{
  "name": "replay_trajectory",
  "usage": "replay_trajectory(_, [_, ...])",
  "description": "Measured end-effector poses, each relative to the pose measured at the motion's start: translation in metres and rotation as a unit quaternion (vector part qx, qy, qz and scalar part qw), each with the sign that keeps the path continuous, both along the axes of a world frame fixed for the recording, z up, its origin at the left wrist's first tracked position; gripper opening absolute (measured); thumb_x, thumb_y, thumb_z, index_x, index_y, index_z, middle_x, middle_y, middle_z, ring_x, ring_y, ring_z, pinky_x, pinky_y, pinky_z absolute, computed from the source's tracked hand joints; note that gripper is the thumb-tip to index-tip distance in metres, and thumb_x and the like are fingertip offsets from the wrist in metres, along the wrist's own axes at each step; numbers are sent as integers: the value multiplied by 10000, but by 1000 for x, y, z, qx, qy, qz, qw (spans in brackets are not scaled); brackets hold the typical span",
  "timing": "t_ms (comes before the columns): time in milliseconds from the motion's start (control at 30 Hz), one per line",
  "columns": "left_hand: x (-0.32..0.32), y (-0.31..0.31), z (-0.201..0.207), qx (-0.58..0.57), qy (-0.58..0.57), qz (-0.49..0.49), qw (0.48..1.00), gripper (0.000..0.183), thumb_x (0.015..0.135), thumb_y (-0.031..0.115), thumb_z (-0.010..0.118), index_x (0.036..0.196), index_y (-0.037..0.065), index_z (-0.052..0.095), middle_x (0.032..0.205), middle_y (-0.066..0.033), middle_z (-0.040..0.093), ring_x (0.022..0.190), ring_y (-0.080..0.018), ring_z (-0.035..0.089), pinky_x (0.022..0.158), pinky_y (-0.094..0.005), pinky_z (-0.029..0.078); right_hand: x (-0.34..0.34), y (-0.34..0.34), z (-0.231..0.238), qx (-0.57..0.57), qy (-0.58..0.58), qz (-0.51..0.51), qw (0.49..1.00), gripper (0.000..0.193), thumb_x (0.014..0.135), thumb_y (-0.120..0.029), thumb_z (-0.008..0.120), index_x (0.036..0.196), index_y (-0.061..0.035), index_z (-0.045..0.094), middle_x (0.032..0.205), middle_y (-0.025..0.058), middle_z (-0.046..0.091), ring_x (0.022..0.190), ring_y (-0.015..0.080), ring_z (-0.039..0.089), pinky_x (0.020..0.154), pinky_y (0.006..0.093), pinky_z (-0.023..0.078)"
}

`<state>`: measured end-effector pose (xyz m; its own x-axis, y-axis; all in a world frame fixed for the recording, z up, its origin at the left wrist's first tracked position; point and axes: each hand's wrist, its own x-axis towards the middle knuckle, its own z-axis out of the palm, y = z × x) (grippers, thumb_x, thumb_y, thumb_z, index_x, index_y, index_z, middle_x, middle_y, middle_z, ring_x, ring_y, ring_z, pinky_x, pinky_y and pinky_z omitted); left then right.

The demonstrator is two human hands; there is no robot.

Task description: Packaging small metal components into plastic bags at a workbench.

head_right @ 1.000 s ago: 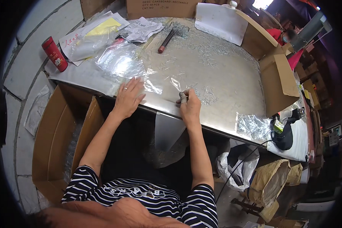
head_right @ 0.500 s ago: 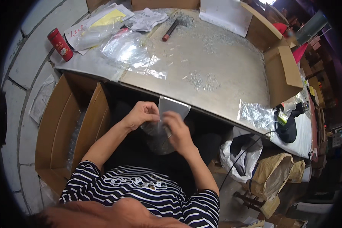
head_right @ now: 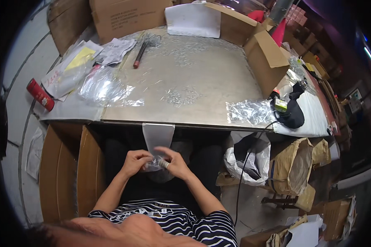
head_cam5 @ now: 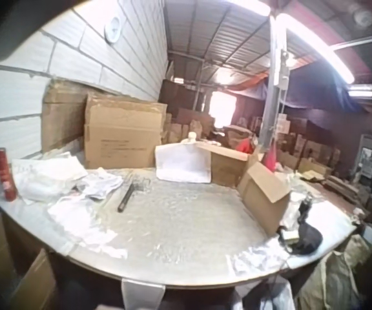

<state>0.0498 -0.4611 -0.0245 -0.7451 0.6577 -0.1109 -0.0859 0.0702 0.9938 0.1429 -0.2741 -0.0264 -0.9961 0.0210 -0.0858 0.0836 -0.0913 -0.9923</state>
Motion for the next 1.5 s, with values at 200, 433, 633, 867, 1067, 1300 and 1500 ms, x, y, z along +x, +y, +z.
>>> replay_trajectory(200, [-3, -11, -64, -135, 8, -185, 973, 62, 741, 4, 738, 781, -11, 693, 703, -32, 672, 641, -80, 597, 601, -230, 478, 13, 6, -82, 313, -42, 131, 940, 180, 826, -52, 649, 1002, -16, 657, 838, 118, 693, 665, 218, 657, 671, 340, 524])
replay_trajectory(433, [-6, 5, -72, -194, 118, -21, 974, 197, 694, 77, 791, 765, -17, 633, 685, -96, 648, 649, -144, 628, 600, -290, 493, -8, 46, -44, 265, -46, 75, 960, 189, 816, -105, 690, 973, 1, 700, 800, 102, 706, 719, 155, 652, 686, 305, 522])
replay_trajectory(633, [-25, 13, -62, -62, 5, 45, 997, 378, 734, 4, 763, 1056, -50, 572, 793, -97, 668, 739, -137, 658, 679, -264, 529, -65, 94, 48, 380, 127, -357, 844, 222, 914, -120, 602, 1088, 11, 643, 1007, 151, 684, 930, 231, 654, 840, 309, 498])
replay_trajectory(867, [-33, 20, -82, 64, -84, 75, 992, 265, 759, 2, 735, 984, -65, 611, 831, -78, 674, 757, -90, 635, 675, -212, 498, -221, 104, 21, 599, 39, -253, 759, 541, 939, -303, 530, 1387, -20, 418, 1471, 251, 338, 1388, 390, 283, 1127, 482, 249])
replay_trajectory(1067, [-11, 27, -93, 158, -245, 87, 953, 225, 867, 176, 651, 981, -16, 620, 864, -26, 634, 697, -85, 568, 654, -182, 443, -215, 72, 25, 545, 135, -31, 827, 385, 922, -178, 518, 1292, -87, 574, 1405, 201, 466, 1352, 344, 383, 1104, 422, 321])
replay_trajectory(1300, [-5, 30, -81, 239, -361, 1, 901, 383, 937, 328, 611, 1140, 3, 610, 979, -64, 667, 768, -131, 612, 687, -227, 485, -187, 68, 32, 415, 194, -54, 887, 409, 894, -232, 623, 1281, -102, 591, 1356, 161, 532, 1318, 319, 433, 1089, 380, 345])
replay_trajectory(1500, [-19, -4, -141, 242, -456, -65, 854, 806, 920, 686, 331, 1021, -44, 659, 928, -136, 689, 860, -227, 682, 788, -342, 552, -124, -5, 30, 546, 173, -103, 813, 450, 759, 21, 543, 1204, -27, 588, 1283, 174, 566, 1302, 341, 436, 1087, 438, 350])
